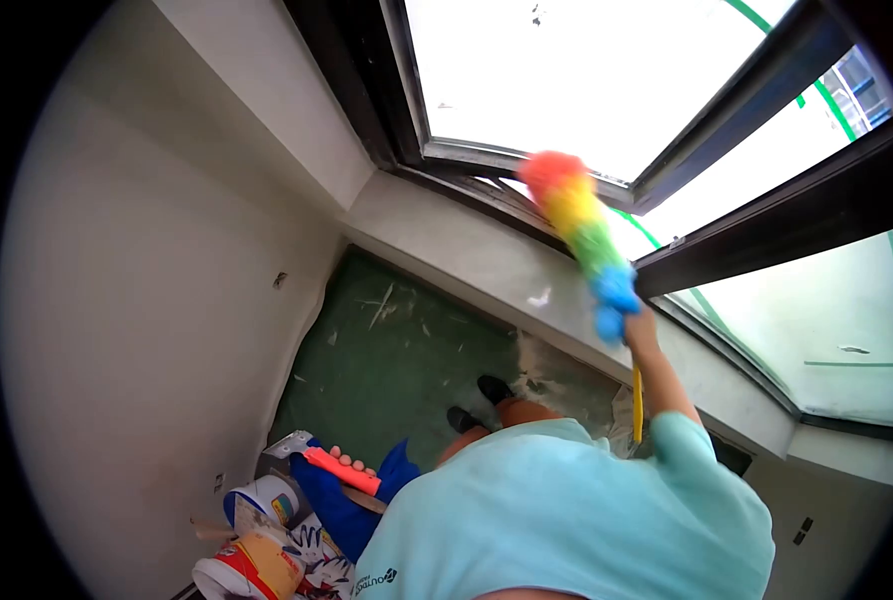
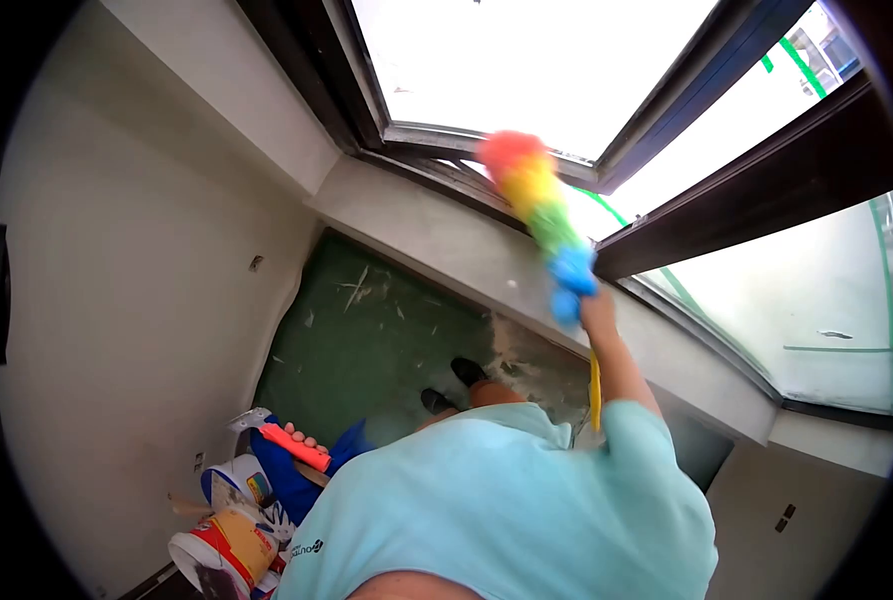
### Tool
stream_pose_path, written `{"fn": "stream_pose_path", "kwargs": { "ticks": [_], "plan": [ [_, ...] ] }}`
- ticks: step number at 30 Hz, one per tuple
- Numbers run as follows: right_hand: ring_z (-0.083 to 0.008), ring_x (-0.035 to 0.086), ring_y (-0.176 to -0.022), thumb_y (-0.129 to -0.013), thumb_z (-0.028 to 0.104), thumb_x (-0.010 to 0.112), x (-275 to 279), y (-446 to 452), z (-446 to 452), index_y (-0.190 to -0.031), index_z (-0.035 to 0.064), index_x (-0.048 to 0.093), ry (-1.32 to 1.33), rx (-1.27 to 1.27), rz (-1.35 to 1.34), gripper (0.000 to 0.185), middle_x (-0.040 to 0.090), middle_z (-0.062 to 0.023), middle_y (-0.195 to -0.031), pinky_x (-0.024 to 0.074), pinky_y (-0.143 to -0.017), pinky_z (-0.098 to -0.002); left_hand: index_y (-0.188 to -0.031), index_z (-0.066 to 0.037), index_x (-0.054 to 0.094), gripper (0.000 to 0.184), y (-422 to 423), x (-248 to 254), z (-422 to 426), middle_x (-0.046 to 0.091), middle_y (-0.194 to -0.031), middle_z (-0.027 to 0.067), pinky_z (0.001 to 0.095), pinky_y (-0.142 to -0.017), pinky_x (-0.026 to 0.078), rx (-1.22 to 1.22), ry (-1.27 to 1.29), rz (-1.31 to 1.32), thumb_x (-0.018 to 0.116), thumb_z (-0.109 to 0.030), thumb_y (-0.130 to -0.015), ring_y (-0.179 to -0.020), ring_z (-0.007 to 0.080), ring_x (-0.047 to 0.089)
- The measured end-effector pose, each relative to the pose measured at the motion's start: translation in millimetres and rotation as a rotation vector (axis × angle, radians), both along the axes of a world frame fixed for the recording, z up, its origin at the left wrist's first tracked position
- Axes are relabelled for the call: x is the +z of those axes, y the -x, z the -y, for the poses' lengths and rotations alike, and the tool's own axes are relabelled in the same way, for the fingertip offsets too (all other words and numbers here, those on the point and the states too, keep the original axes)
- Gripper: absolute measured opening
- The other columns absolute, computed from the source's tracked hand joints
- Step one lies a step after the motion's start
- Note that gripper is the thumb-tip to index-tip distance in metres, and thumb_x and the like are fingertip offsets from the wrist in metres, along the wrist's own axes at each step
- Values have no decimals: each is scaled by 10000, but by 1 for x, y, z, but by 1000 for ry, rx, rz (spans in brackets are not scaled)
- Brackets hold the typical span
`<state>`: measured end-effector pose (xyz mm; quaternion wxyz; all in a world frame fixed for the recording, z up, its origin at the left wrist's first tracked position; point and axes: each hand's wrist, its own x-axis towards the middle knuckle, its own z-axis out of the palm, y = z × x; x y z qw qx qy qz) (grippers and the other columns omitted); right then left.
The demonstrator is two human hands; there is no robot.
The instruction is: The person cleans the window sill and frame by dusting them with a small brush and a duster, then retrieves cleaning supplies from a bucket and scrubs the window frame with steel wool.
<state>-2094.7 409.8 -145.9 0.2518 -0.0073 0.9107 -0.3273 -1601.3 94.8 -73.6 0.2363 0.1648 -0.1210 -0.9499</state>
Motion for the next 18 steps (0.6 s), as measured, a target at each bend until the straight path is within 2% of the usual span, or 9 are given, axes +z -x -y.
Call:
{"fn": "stream_pose_path", "kwargs": {
  "ticks": [2,5,7,9,11,12,14,17,18],
  "plan": [
    [-353,609,-923,-833,106,443,27,-52,-26,-1190,167,558,67,-47,-421,379,618,-227,-975,472,-761,-386,-1241,-102,444,400,1,0,0,568,-1131,98,438,-904,421,-6,-21,10,371,-369,-954,-1022,257,543],
    [-374,586,-969,-825,73,439,60,-85,-4,-1264,187,492,191,-80,-345,457,597,-236,-1033,461,-804,-380,-1224,-103,459,401,7,14,2,576,-1113,91,437,-882,434,-12,-14,109,382,-383,-947,-1005,253,549],
    [-374,586,-968,-802,34,447,60,-89,30,-1291,194,460,311,184,-459,515,593,-229,-1051,458,-817,-378,-1200,-107,475,378,15,22,3,582,-1101,74,428,-864,447,-21,4,127,411,-373,-940,-986,241,557],
    [-373,595,-932,-775,16,476,44,-94,58,-1297,215,447,354,337,-298,559,598,-216,-1047,467,-805,-404,-1187,-107,481,362,19,35,-1,585,-1089,65,423,-856,452,-9,34,193,433,-361,-933,-973,236,562],
    [-363,604,-860,-764,21,491,48,-94,84,-1301,270,431,69,555,-295,595,607,-185,-990,480,-757,-435,-1174,-108,487,346,25,44,-4,588,-1077,57,418,-848,458,6,64,257,456,-348,-927,-960,231,567],
    [-363,604,-860,-764,21,491,48,-93,91,-1301,270,431,70,547,-294,595,607,-185,-990,480,-757,-435,-1172,-111,488,341,27,47,-4,589,-1065,54,417,-850,458,25,70,271,475,-339,-919,-955,229,566],
    [-361,594,-818,-752,12,521,40,-89,107,-1299,318,416,-204,772,-332,636,607,-140,-925,486,-717,-427,-1165,-117,493,333,38,57,-8,591,-1035,49,408,-860,454,57,60,280,503,-327,-907,-941,223,566],
    [-316,606,-777,-741,25,532,8,-80,107,-1316,364,362,-279,858,-432,689,587,-116,-863,487,-671,-422,-1172,-117,489,341,33,46,-3,586,-1043,53,409,-875,447,10,97,246,498,-334,-909,-948,217,563],
    [-313,607,-791,-753,22,514,4,-80,106,-1316,372,356,-271,857,-433,681,592,-114,-885,492,-673,-419,-1173,-93,478,337,42,59,-9,580,-1060,58,387,-877,436,43,67,209,544,-262,-888,-956,229,560]
  ]
}}
